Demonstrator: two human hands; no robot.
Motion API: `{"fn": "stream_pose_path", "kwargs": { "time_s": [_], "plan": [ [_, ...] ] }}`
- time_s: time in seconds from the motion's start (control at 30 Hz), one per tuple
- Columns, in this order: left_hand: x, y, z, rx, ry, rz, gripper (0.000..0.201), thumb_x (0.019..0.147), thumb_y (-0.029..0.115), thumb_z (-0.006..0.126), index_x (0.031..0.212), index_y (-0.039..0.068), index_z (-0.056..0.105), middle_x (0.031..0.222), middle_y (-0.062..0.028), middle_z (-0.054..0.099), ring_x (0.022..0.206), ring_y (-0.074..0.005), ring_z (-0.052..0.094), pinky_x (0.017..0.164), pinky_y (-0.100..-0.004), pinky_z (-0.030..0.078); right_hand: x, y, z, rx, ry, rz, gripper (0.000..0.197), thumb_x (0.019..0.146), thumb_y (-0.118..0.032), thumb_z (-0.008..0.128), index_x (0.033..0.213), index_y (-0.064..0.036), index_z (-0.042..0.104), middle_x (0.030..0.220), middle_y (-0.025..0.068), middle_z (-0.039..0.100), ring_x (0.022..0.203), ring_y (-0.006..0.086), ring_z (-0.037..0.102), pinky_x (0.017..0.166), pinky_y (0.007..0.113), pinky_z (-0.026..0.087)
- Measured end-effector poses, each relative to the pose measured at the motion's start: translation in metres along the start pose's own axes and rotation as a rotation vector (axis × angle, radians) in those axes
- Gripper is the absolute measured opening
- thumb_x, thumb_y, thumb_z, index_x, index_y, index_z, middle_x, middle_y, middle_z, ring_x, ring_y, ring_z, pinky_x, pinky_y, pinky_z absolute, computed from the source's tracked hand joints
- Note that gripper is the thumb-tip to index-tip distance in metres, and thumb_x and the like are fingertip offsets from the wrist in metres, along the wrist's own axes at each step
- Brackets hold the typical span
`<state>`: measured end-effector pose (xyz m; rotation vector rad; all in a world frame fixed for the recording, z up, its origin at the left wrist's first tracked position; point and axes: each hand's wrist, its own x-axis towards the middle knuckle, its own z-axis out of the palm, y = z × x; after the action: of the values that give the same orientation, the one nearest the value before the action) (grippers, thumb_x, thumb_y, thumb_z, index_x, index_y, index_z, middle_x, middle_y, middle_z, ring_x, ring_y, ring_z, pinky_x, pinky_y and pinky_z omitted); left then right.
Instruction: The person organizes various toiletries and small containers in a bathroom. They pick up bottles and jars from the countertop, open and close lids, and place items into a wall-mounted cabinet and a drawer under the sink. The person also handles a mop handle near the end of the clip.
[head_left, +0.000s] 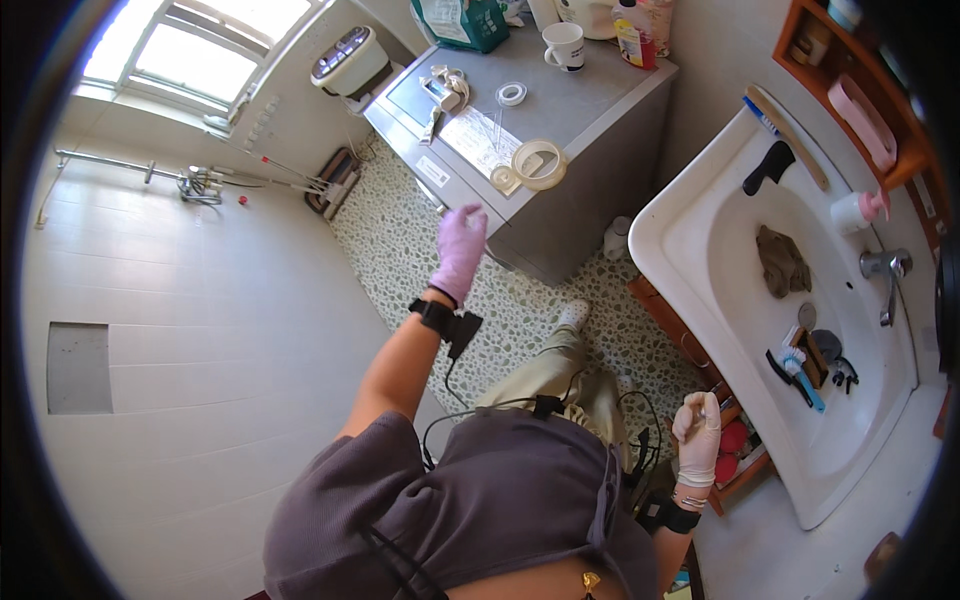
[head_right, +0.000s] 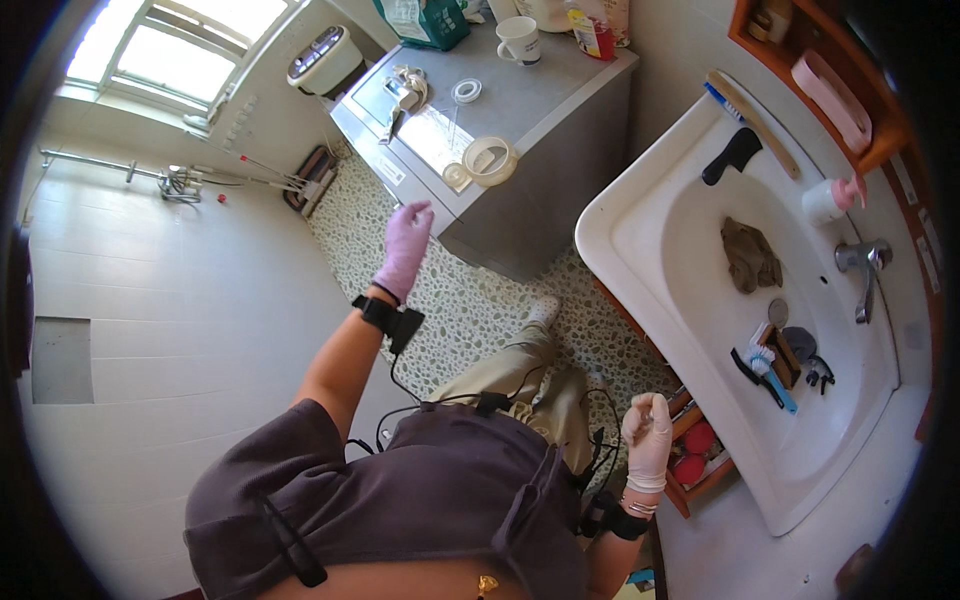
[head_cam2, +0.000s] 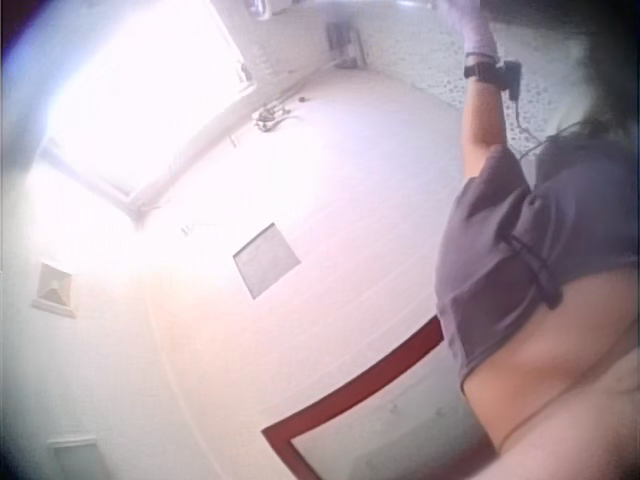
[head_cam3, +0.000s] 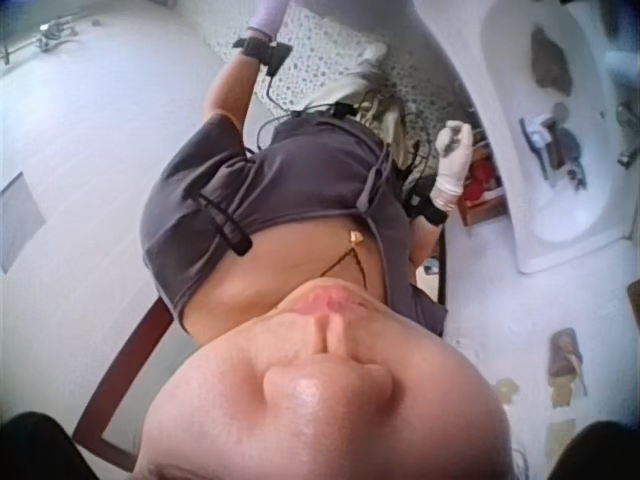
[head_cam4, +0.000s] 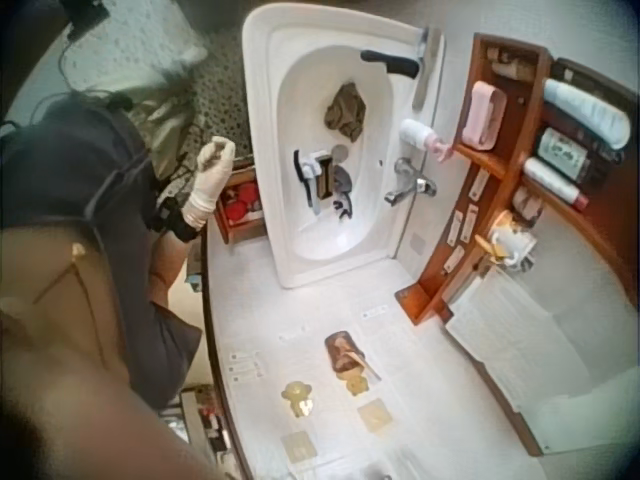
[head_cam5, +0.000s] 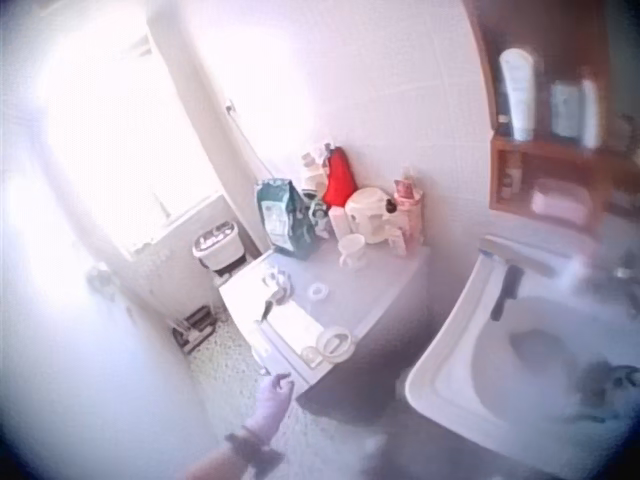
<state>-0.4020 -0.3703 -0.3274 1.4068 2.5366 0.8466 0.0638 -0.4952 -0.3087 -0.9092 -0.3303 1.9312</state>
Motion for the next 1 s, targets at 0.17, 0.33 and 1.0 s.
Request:
{"fn": "stream_pose_path", "kwargs": {
  "time_s": [0.17, 0.33, 1.0],
  "plan": [
    [0.078, -0.011, 0.002, 0.082, -0.03, 0.015, 0.042, 0.083, 0.032, 0.072, 0.118, 0.01, 0.065, 0.12, -0.0151, 0.061, 0.118, -0.0333, 0.051, 0.102, -0.0423, 0.04, 0.027, 0.005, 0.043, -0.104, 0.222, 0.021, 0.028, 0.101, -0.031, 0.053, 0.107, -0.0053, 0.059, 0.089, 0.005, 0.062, 0.077, 0.0147, 0.061, 0.061, 0.025, 0.047],
    [0.092, 0.0, 0.035, 0.098, -0.165, 0.422, 0.073, 0.083, 0.049, 0.068, 0.14, 0.009, 0.046, 0.145, -0.0195, 0.044, 0.136, -0.0378, 0.037, 0.111, -0.0451, 0.032, 0.067, 0.004, 0.095, -0.263, 0.158, -0.11, 0.038, 0.099, -0.03, 0.057, 0.129, -0.0066, 0.052, 0.093, 0.0031, 0.061, 0.076, 0.0094, 0.056, 0.062, 0.022, 0.045],
    [0.073, 0.014, 0.036, 0.0, -0.24, 0.364, 0.085, 0.084, 0.036, 0.064, 0.148, -0.005, 0.026, 0.15, -0.0245, 0.033, 0.141, -0.039, 0.029, 0.117, -0.0473, 0.021, 0.075, -0.269, 0.26, -0.826, 0.201, -1.17, 0.042, 0.089, 0.0, 0.066, 0.129, -0.0005, 0.054, 0.108, 0.0058, 0.064, 0.092, 0.0114, 0.061, 0.083, 0.027, 0.054]
  ]
}}
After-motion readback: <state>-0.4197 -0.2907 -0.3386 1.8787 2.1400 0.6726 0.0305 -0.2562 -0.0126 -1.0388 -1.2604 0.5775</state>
